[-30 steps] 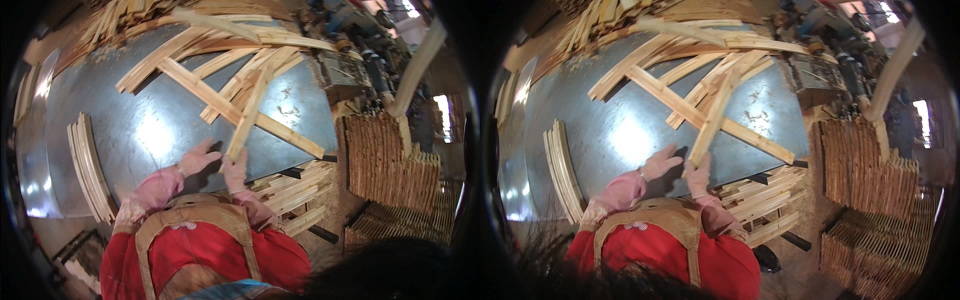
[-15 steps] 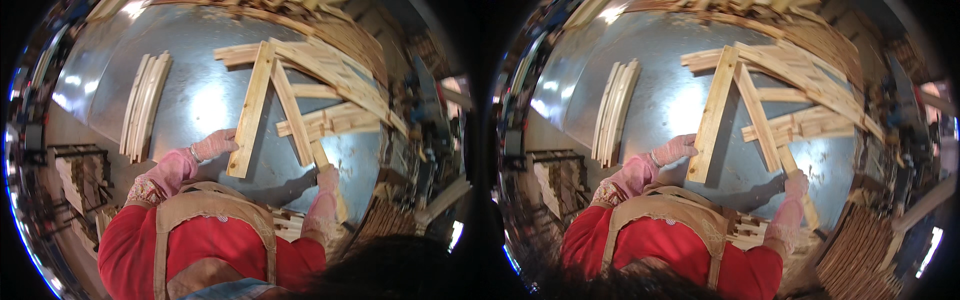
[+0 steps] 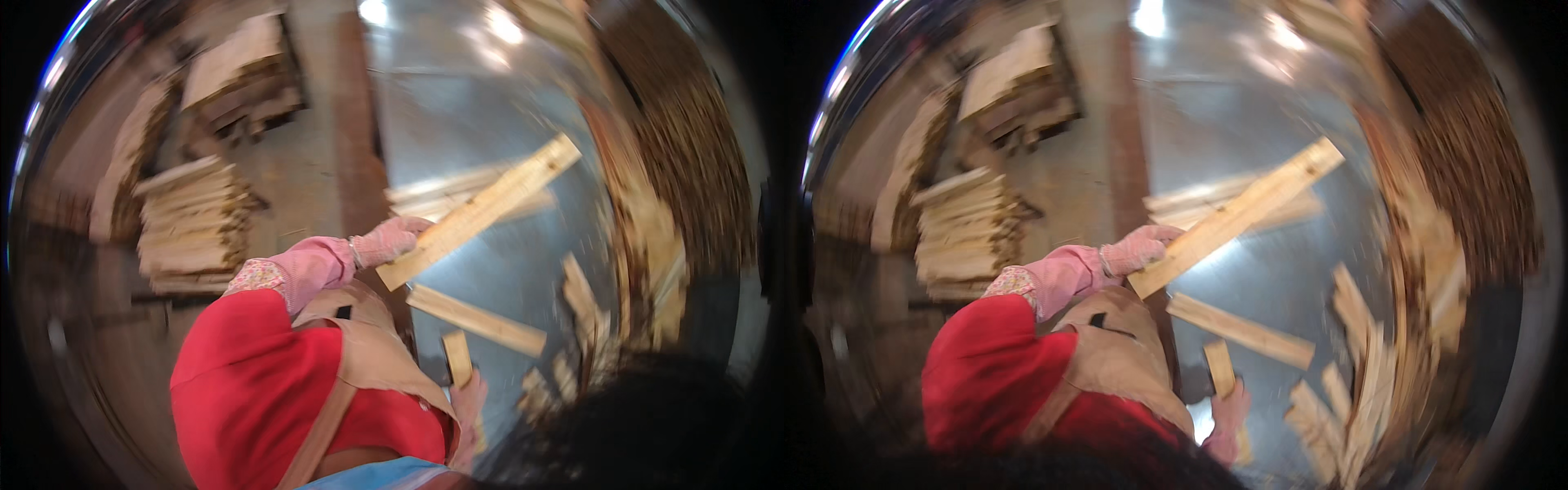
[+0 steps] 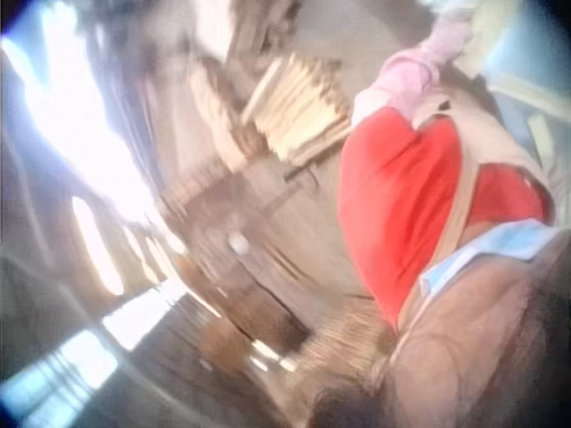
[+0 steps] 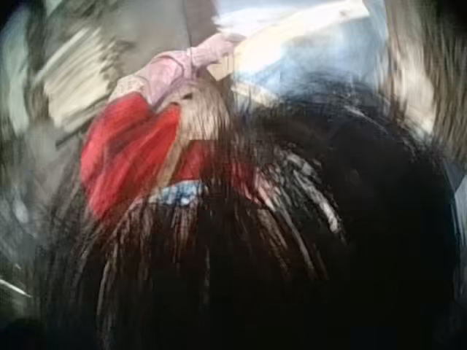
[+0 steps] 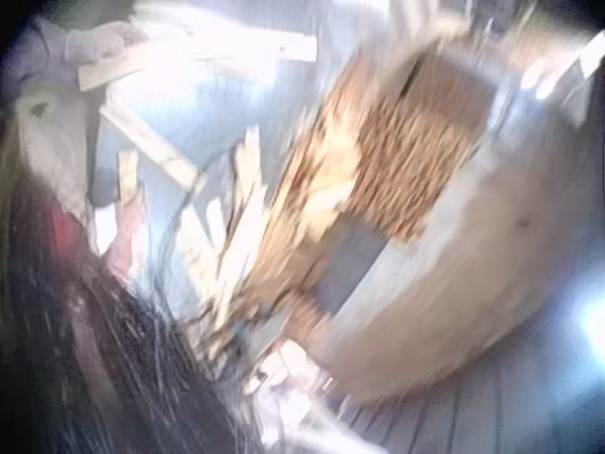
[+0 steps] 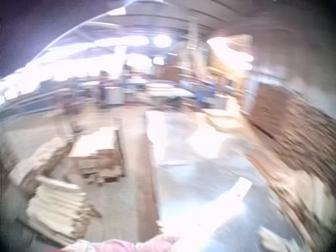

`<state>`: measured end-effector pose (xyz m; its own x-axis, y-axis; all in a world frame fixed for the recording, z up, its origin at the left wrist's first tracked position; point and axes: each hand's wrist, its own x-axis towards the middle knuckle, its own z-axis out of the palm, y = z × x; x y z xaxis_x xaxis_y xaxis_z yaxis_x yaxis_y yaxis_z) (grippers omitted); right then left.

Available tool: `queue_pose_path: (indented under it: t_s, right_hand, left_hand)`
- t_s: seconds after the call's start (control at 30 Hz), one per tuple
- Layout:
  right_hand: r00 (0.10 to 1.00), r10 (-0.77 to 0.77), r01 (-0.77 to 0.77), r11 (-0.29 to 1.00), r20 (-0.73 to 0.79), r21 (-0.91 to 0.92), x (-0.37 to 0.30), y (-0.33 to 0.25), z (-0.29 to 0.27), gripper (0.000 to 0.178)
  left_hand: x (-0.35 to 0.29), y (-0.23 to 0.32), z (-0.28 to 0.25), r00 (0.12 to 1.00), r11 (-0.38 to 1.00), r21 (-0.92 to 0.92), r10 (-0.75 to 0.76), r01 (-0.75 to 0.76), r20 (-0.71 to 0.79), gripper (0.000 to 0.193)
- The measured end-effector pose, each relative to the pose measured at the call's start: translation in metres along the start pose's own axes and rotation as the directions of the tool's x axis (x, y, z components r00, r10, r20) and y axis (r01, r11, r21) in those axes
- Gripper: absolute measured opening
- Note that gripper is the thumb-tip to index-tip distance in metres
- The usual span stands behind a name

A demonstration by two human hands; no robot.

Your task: The person sorts thin wooden strips on a large metal table, picking them up from a pile and arranging them into a neat stack. The person repeatedly gathers strips with both hands, aligns them, and places them onto a growing pile on the left side of the table.

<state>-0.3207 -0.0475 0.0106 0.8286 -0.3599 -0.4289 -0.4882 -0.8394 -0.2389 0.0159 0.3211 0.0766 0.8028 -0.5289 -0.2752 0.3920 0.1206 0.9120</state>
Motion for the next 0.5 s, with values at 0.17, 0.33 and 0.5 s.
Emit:
queue_pose_path:
  t_s: [0.17,0.33,0.5]
  right_hand:
    - [0.999,0.024,-0.025,0.999,0.031,0.024,0.018,-0.016,-0.017,0.061]
    - [0.996,-0.060,0.064,0.997,0.071,-0.053,0.086,-0.116,-0.037,0.057]
    - [0.993,-0.093,0.098,0.993,0.069,-0.059,0.127,-0.187,-0.058,0.055]
  left_hand:
    - [-0.110,0.036,-0.135,0.675,0.920,0.213,0.386,-0.328,-0.628,0.055]
    - [-0.249,0.004,-0.295,-0.266,0.930,0.286,0.223,-0.229,-0.938,0.047]
    - [-0.307,-0.054,-0.430,-0.707,0.995,-0.037,-0.094,-0.096,-0.701,0.049]
